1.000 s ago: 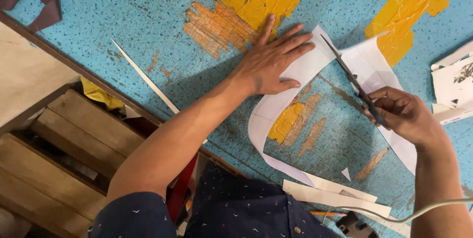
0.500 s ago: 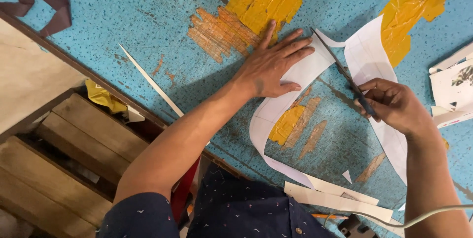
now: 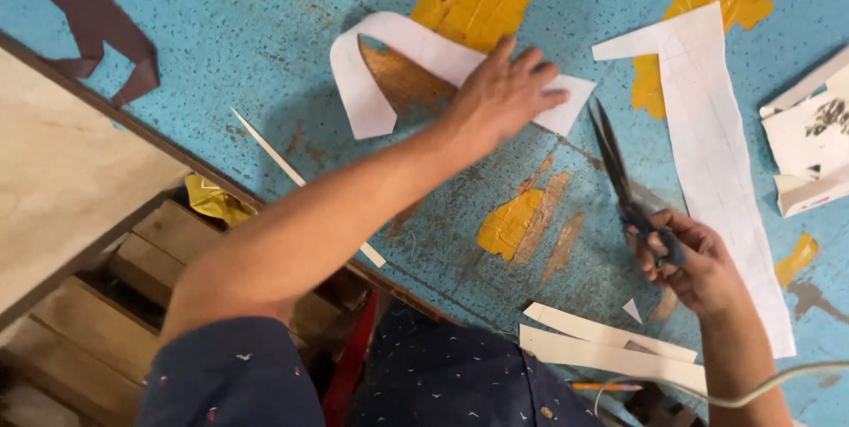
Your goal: Cutting out paper patterns from a large sheet using scissors on a workbench.
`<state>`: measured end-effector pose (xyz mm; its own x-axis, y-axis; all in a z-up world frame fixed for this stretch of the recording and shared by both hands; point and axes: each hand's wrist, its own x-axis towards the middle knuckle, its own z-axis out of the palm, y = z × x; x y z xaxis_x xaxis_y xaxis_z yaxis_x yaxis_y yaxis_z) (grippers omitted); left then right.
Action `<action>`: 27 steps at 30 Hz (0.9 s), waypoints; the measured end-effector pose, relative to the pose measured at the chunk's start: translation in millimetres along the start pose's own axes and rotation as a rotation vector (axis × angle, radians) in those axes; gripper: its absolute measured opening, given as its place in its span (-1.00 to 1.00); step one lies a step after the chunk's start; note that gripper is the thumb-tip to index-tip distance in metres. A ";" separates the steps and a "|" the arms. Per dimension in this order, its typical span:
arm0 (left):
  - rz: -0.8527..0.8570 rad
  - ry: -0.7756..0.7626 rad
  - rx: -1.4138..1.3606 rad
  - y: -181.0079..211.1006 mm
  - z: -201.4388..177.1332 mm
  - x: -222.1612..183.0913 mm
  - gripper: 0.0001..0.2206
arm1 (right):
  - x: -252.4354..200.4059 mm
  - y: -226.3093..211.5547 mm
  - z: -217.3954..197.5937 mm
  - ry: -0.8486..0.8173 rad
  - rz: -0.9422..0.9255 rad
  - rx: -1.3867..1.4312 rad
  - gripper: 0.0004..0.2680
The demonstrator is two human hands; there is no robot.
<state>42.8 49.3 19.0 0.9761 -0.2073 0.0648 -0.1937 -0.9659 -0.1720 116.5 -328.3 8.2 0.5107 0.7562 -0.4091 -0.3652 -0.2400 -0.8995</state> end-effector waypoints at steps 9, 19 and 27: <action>-0.058 0.055 -0.366 39.4 31.4 -26.4 -0.13 | -16.5 -0.6 47.1 0.193 0.017 -0.140 -0.85; -0.104 -0.068 -0.428 39.5 22.3 -26.8 -0.05 | -8.3 -9.9 58.8 0.201 0.000 -0.265 -0.94; -0.105 -0.073 -0.424 40.1 30.8 -26.5 -0.12 | -12.1 -12.0 61.5 0.225 0.030 -0.310 -0.93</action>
<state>12.2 20.8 -19.9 0.9941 -0.1074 -0.0119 -0.1010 -0.9626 0.2512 66.9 -297.1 33.4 0.6739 0.6016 -0.4289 -0.1474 -0.4593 -0.8760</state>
